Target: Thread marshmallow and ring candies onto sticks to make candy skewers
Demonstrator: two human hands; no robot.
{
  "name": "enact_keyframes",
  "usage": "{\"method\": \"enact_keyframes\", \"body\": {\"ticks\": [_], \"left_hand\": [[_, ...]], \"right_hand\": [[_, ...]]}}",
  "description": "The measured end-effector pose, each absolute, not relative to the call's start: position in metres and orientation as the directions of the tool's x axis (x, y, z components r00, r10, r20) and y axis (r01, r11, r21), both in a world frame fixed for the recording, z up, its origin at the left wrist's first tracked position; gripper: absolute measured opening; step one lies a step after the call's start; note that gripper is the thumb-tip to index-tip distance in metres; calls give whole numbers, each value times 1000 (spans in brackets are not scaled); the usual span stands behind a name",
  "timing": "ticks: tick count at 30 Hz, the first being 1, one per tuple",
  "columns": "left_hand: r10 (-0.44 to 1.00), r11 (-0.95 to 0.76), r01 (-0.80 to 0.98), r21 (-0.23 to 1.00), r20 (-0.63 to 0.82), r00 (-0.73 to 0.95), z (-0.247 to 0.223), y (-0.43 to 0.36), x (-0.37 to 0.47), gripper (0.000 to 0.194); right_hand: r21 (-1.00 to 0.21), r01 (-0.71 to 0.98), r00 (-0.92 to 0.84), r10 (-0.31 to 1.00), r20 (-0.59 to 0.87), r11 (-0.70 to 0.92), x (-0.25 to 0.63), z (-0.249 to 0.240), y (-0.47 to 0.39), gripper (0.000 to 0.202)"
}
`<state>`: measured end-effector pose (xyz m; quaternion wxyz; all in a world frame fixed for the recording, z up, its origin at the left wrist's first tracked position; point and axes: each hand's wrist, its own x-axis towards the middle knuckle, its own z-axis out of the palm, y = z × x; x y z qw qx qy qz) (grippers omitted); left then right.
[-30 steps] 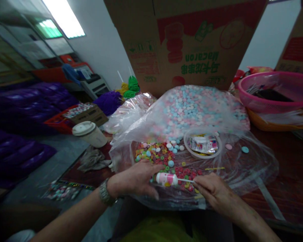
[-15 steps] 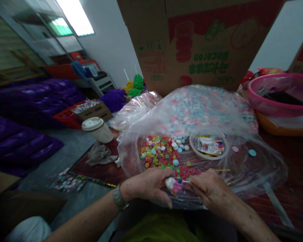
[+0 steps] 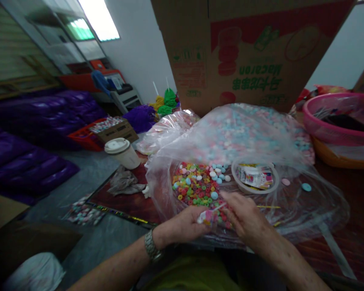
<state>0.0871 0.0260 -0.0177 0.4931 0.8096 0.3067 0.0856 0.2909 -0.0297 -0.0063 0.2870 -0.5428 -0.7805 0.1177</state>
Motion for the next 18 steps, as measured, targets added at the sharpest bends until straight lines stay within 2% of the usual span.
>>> {"method": "enact_keyframes", "body": {"ticks": [1, 3, 5, 6, 8, 11, 13, 15, 18], "left_hand": [[632, -292, 428, 856, -163, 757, -20, 25, 88, 26], [730, -267, 517, 813, -180, 660, -23, 23, 89, 24], [775, -277, 602, 749, -197, 600, -23, 20, 90, 18], [761, -282, 591, 756, -199, 618, -22, 19, 90, 15], [670, -240, 456, 857, -194, 716, -21, 18, 86, 18], [533, 1, 241, 971, -204, 821, -19, 20, 75, 24], [503, 93, 241, 966, -255, 826, -20, 24, 69, 25], [519, 38, 254, 966, -236, 821, -21, 28, 66, 23], [651, -214, 318, 924, -108, 752, -21, 26, 68, 22]], "right_hand": [[-558, 768, -104, 921, 374, 313, 290, -8, -29, 30], [-688, 700, 59, 944, 323, 192, 281, -14, -30, 37], [-771, 618, -5, 981, 193, 154, 266, -20, -32, 28], [-791, 588, -74, 986, 152, 167, 258, -23, -33, 26], [-806, 550, -148, 975, 163, 219, 246, -23, -33, 30], [-833, 499, -189, 968, 164, 238, 241, -17, -32, 32], [-880, 446, -194, 978, 79, 159, 244, -14, -30, 34], [-944, 330, -165, 983, -77, -19, 247, -17, -28, 37], [-963, 23, -123, 956, -268, -267, 248, -20, -26, 41]]}}
